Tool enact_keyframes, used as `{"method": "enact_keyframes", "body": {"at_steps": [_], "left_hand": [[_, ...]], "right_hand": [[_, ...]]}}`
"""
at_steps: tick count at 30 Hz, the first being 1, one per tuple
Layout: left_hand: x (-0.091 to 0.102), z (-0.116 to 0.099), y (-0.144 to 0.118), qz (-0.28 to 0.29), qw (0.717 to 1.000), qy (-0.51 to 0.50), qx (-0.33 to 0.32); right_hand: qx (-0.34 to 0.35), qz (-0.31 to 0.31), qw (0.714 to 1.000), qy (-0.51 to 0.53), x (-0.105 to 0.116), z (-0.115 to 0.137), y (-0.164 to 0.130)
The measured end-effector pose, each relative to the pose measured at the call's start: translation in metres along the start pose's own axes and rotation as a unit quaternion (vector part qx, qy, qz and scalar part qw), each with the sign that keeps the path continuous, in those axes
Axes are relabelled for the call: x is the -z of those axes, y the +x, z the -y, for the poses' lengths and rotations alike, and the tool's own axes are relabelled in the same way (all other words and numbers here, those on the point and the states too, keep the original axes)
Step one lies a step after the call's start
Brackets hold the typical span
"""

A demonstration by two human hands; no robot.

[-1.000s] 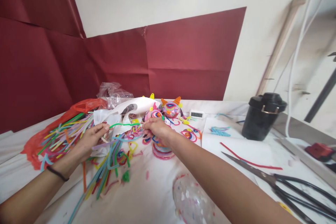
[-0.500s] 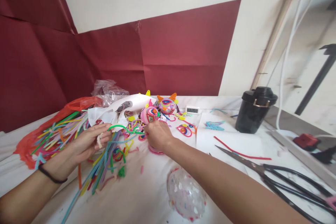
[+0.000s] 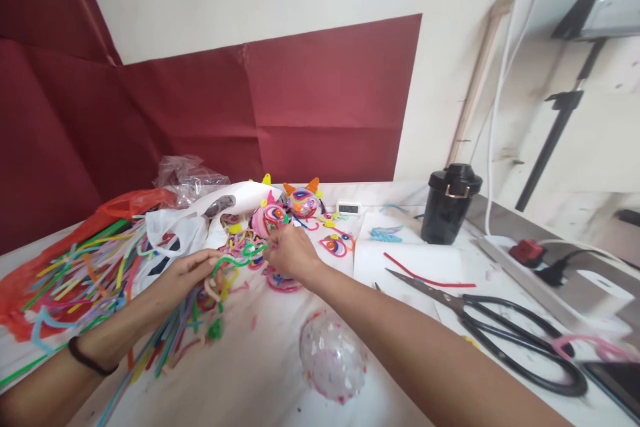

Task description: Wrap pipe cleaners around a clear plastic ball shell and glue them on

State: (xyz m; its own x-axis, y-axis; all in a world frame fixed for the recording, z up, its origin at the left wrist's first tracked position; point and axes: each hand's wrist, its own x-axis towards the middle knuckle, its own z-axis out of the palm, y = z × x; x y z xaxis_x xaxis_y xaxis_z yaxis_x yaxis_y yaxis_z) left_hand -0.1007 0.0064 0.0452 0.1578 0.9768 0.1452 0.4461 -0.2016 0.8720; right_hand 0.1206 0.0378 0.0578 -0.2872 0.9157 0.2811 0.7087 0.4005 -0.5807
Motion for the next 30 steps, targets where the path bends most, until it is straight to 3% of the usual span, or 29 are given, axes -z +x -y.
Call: {"method": "enact_keyframes", "body": {"at_steps": [4,8,13,16,18,22,26,28,30], "left_hand": [[-0.003,-0.003,0.007,-0.068,0.982,0.143,-0.107],[-0.020,-0.019,0.000,-0.106,0.941,0.242,-0.212],[-0.042,-0.018,-0.006,-0.195,0.830,0.383,-0.356],[-0.044,-0.008,-0.010,-0.222,0.758,0.430,-0.437],[-0.042,-0.004,-0.016,-0.203,0.735,0.450,-0.465],[-0.038,-0.003,-0.032,-0.128,0.743,0.457,-0.472],[-0.039,-0.003,-0.041,-0.125,0.765,0.420,-0.472],[-0.040,-0.003,-0.043,-0.142,0.796,0.395,-0.435],[-0.040,-0.005,-0.043,-0.151,0.836,0.366,-0.380]], "right_hand": [[0.004,-0.025,1.000,-0.017,0.007,0.003,-0.009],[-0.003,-0.018,1.000,0.014,0.008,0.004,-0.013],[-0.033,0.048,0.987,0.148,0.008,0.005,-0.020],[-0.064,0.135,0.951,0.270,0.009,0.004,-0.028],[-0.078,0.181,0.915,0.352,0.009,0.003,-0.034],[-0.098,0.216,0.855,0.461,0.004,0.001,-0.045],[-0.112,0.239,0.809,0.525,-0.005,0.002,-0.051],[-0.089,0.215,0.819,0.525,-0.007,0.004,-0.052],[-0.045,0.184,0.852,0.489,-0.007,0.005,-0.054]]}}
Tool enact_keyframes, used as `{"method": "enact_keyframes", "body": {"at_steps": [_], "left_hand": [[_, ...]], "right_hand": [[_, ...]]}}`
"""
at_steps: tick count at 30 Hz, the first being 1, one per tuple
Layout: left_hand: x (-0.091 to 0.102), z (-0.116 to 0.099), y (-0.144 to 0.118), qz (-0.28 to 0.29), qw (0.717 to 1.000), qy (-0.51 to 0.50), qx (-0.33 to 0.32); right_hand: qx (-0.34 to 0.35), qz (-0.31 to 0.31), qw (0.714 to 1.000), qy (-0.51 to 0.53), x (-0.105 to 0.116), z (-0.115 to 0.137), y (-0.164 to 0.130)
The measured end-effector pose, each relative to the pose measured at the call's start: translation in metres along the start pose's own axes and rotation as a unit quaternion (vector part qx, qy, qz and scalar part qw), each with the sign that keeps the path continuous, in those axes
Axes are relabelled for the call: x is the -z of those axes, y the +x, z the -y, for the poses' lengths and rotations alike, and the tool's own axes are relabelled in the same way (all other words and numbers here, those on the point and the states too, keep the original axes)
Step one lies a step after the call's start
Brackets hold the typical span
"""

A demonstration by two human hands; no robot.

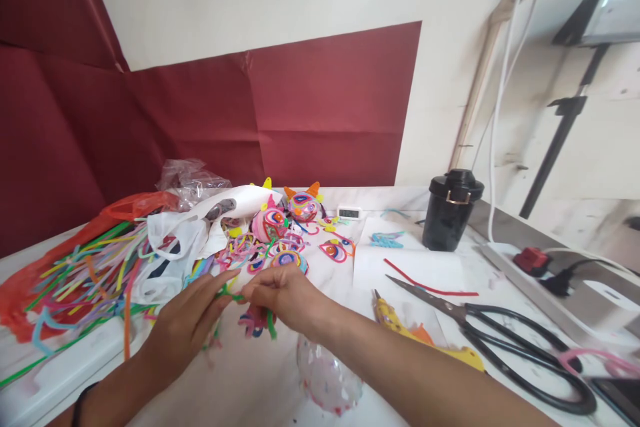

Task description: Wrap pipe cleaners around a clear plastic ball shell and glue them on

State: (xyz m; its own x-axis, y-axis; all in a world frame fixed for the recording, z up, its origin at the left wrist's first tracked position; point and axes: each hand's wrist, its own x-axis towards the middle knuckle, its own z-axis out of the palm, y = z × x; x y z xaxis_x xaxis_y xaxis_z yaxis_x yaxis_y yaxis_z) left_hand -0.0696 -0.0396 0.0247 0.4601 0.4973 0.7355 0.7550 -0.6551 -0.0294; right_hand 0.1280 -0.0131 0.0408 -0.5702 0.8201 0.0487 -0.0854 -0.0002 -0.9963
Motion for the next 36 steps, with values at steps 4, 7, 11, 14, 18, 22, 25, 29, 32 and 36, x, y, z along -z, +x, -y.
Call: {"method": "enact_keyframes", "body": {"at_steps": [4,7,11,14,18,22,25,29,32,36], "left_hand": [[0.009,-0.003,0.008,0.016,0.984,-0.069,0.162],[0.016,-0.004,0.014,0.063,0.949,-0.128,0.282],[0.017,-0.006,0.020,0.189,0.813,-0.341,0.433],[0.018,-0.011,0.024,0.274,0.648,-0.490,0.515],[0.016,-0.015,0.026,0.284,0.620,-0.527,0.508],[0.010,-0.014,0.018,0.278,0.714,-0.472,0.436],[0.009,-0.015,0.012,0.283,0.769,-0.437,0.370],[0.016,-0.017,0.009,0.290,0.699,-0.494,0.428],[0.023,-0.014,0.007,0.307,0.605,-0.544,0.494],[0.024,-0.001,0.003,0.317,0.587,-0.563,0.488]], "right_hand": [[0.176,-0.023,0.946,-0.271,0.001,0.010,-0.008],[0.378,-0.016,0.744,-0.551,0.005,0.017,-0.014],[0.518,0.005,0.453,-0.725,0.019,0.016,-0.012],[0.508,-0.002,0.437,-0.743,0.031,0.010,-0.008],[0.357,-0.018,0.682,-0.638,0.032,0.008,-0.009],[0.126,0.054,0.939,-0.316,0.019,0.010,-0.015],[0.024,0.119,0.977,-0.175,0.015,0.008,-0.014],[-0.001,0.085,0.972,-0.219,0.021,0.004,-0.009],[0.091,0.058,0.941,-0.322,0.028,0.008,-0.006],[0.236,0.042,0.855,-0.461,0.035,0.017,0.002]]}}
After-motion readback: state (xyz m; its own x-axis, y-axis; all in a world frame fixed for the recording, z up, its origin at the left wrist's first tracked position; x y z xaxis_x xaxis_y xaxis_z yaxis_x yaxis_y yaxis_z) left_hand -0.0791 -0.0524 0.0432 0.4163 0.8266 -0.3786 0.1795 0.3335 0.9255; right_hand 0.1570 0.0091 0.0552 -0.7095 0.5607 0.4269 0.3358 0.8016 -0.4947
